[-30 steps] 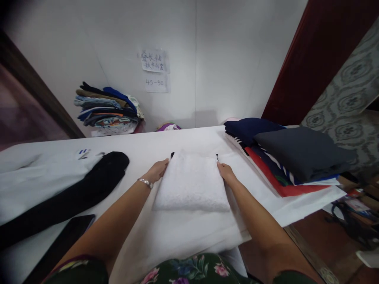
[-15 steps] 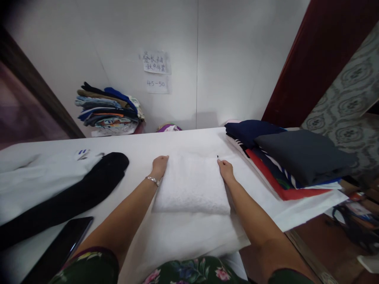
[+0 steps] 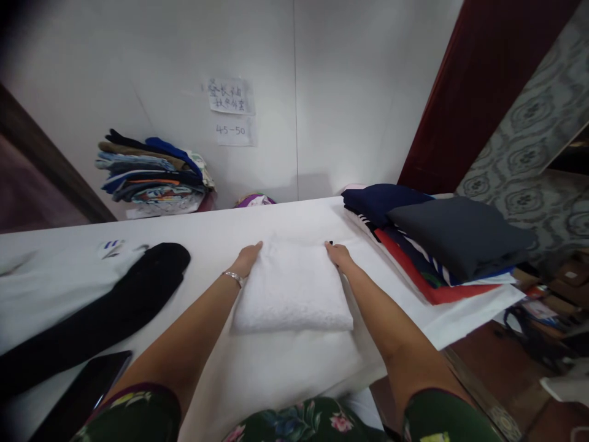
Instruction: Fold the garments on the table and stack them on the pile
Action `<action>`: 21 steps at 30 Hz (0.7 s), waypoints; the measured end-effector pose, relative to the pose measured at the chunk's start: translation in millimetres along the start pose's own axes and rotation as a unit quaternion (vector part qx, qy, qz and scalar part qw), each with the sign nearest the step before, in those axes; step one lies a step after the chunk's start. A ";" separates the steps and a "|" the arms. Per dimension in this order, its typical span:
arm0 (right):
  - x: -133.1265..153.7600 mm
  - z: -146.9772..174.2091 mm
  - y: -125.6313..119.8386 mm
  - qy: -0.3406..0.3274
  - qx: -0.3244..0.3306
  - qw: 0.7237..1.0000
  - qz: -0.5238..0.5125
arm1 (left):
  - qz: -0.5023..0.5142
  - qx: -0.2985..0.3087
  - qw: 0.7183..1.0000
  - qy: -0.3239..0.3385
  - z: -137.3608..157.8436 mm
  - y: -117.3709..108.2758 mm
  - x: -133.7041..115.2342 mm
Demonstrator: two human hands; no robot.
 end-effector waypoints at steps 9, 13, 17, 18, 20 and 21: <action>-1.1 -8.5 5.6 -0.008 -0.044 0.987 0.152 | -0.189 -0.045 0.981 0.029 3.3 1.9 -1.4; 9.4 -6.5 -0.6 -0.016 -0.029 0.981 0.189 | -0.232 -0.038 0.971 0.053 5.9 -1.5 -17.5; 44.4 7.2 -0.3 -0.117 -0.051 0.969 0.213 | -0.263 -0.004 0.948 0.181 18.3 21.5 -48.9; 54.3 12.2 5.1 -0.165 -0.047 0.958 0.230 | -0.289 0.023 0.932 0.216 21.7 32.6 -52.4; 62.7 19.7 23.0 -0.224 0.001 0.935 0.277 | -0.366 0.082 0.895 0.241 25.5 54.3 -45.5; 60.3 20.8 32.2 -0.223 0.033 0.927 0.298 | -0.403 0.102 0.879 0.233 25.4 61.7 -37.0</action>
Point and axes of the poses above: each hand's wrist, its own z-axis away from the middle knuckle, its own y-axis out of the palm, x = y × z, the point moved 7 cm from there along -z, towards the middle knuckle, and after that the axes turned 9 degrees about z, right-handed, at the moved point
